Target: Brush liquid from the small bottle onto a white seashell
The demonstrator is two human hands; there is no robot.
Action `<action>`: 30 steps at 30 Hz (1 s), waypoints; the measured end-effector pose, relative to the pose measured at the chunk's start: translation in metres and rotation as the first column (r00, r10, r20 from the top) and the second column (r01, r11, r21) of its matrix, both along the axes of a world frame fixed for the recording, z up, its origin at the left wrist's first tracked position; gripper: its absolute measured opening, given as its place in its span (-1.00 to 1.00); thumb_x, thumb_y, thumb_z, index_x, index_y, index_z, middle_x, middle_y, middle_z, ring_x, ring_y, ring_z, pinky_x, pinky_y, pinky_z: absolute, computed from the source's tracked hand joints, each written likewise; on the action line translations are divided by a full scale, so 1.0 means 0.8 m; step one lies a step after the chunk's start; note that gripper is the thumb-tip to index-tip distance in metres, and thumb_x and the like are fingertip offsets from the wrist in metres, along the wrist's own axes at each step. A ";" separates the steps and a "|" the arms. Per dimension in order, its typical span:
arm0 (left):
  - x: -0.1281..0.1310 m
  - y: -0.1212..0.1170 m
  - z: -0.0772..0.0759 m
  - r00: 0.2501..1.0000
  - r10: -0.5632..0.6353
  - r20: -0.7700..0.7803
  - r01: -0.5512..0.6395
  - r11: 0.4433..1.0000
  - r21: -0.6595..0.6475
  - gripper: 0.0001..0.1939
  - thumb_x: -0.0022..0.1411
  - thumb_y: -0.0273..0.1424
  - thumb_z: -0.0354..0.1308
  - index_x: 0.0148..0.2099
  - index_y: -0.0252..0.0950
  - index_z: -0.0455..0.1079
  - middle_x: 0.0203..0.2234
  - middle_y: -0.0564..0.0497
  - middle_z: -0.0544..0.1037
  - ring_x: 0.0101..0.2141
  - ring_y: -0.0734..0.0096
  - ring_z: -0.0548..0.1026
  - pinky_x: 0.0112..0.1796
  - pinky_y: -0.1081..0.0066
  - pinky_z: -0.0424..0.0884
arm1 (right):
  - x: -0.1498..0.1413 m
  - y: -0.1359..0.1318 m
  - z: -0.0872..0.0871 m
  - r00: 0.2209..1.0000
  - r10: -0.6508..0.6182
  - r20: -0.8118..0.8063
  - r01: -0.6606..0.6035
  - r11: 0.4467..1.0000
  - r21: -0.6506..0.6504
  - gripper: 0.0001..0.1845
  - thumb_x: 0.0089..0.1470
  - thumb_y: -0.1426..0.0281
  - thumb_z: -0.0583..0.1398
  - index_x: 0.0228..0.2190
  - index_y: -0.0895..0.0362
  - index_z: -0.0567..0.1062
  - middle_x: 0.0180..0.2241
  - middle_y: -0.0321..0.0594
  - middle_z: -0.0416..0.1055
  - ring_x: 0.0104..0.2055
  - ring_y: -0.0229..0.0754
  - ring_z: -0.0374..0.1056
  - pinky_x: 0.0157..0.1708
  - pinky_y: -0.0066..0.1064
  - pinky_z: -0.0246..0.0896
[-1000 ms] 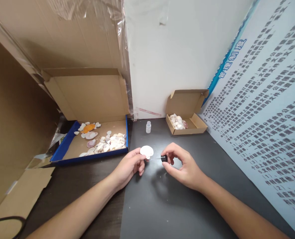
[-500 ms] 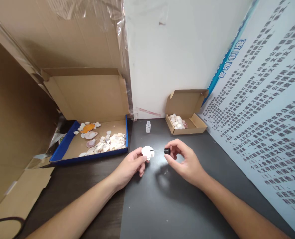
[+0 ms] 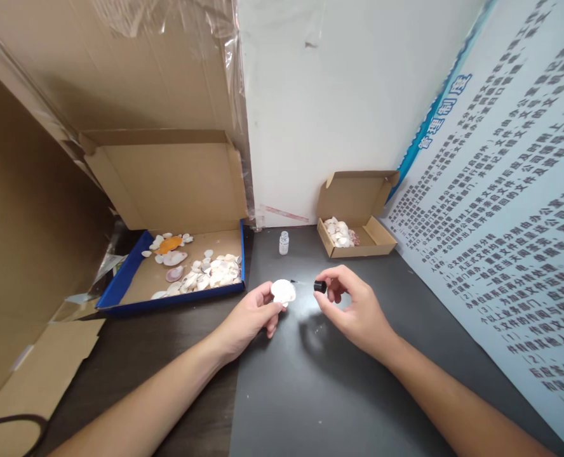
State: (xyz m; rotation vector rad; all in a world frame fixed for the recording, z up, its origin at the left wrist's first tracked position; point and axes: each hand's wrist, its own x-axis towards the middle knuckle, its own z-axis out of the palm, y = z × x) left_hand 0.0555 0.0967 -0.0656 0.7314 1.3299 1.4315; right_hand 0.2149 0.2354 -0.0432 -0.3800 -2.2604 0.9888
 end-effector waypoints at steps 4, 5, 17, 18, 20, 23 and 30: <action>-0.001 -0.001 -0.004 0.999 -0.014 -0.030 0.014 1.000 -0.008 -0.87 0.15 -0.38 0.13 -0.25 -0.29 0.27 -0.48 0.16 0.33 -0.66 0.70 0.19 -0.60 0.55 0.22 | 0.001 0.000 0.001 0.990 0.139 0.016 -0.139 0.990 -0.005 -0.82 0.08 0.49 0.20 -0.23 0.06 0.41 -0.42 -0.34 0.27 -0.44 -0.28 0.22 -0.39 -0.41 0.20; -0.001 -0.001 -0.004 0.999 -0.017 -0.037 0.016 1.000 -0.011 -0.88 0.16 -0.38 0.12 -0.26 -0.29 0.26 -0.48 0.16 0.32 -0.66 0.70 0.19 -0.59 0.54 0.22 | 0.001 0.000 0.001 0.991 0.131 0.025 -0.131 0.991 0.014 -0.82 0.08 0.50 0.20 -0.23 0.06 0.42 -0.42 -0.33 0.27 -0.43 -0.28 0.22 -0.39 -0.41 0.20; -0.001 -0.001 -0.008 0.998 -0.036 -0.052 0.035 0.999 -0.012 -0.87 0.15 -0.37 0.13 -0.32 -0.28 0.23 -0.55 0.18 0.28 -0.65 0.67 0.18 -0.57 0.54 0.20 | 0.001 0.001 0.000 1.000 0.018 0.006 -0.018 1.000 -0.006 -0.82 0.08 0.49 0.20 -0.23 0.07 0.41 -0.39 -0.31 0.28 -0.44 -0.28 0.22 -0.39 -0.40 0.20; -0.001 -0.001 -0.006 0.998 -0.035 -0.047 0.035 0.999 -0.012 -0.87 0.14 -0.37 0.14 -0.33 -0.28 0.23 -0.55 0.18 0.27 -0.65 0.67 0.18 -0.57 0.55 0.21 | 0.000 0.001 0.000 0.999 0.052 0.009 -0.051 0.998 -0.031 -0.82 0.08 0.48 0.20 -0.23 0.07 0.41 -0.40 -0.32 0.28 -0.45 -0.28 0.22 -0.39 -0.40 0.21; 0.000 -0.002 -0.003 0.999 -0.033 -0.028 0.032 0.999 -0.014 -0.86 0.13 -0.38 0.14 -0.33 -0.28 0.23 -0.54 0.17 0.27 -0.65 0.67 0.18 -0.57 0.55 0.21 | -0.001 0.001 0.000 0.993 0.113 0.034 -0.111 0.992 -0.055 -0.83 0.08 0.47 0.20 -0.23 0.07 0.41 -0.40 -0.32 0.27 -0.45 -0.28 0.23 -0.39 -0.40 0.22; 0.002 -0.003 0.002 1.000 -0.022 0.008 0.023 0.999 -0.023 -0.87 0.11 -0.39 0.15 -0.33 -0.28 0.23 -0.50 0.15 0.30 -0.64 0.68 0.19 -0.58 0.55 0.21 | -0.001 0.001 0.001 0.999 0.015 0.048 -0.014 1.000 -0.025 -0.85 0.07 0.48 0.19 -0.25 0.08 0.40 -0.39 -0.30 0.28 -0.45 -0.27 0.22 -0.39 -0.39 0.20; 0.002 -0.002 0.002 0.999 -0.014 0.048 0.015 0.999 -0.038 -0.86 0.08 -0.41 0.17 -0.32 -0.29 0.26 -0.46 0.14 0.35 -0.64 0.68 0.22 -0.59 0.55 0.24 | 0.003 0.000 0.004 0.996 0.073 0.058 -0.069 0.995 -0.067 -0.87 0.08 0.45 0.19 -0.27 0.09 0.39 -0.44 -0.32 0.27 -0.45 -0.27 0.22 -0.39 -0.39 0.21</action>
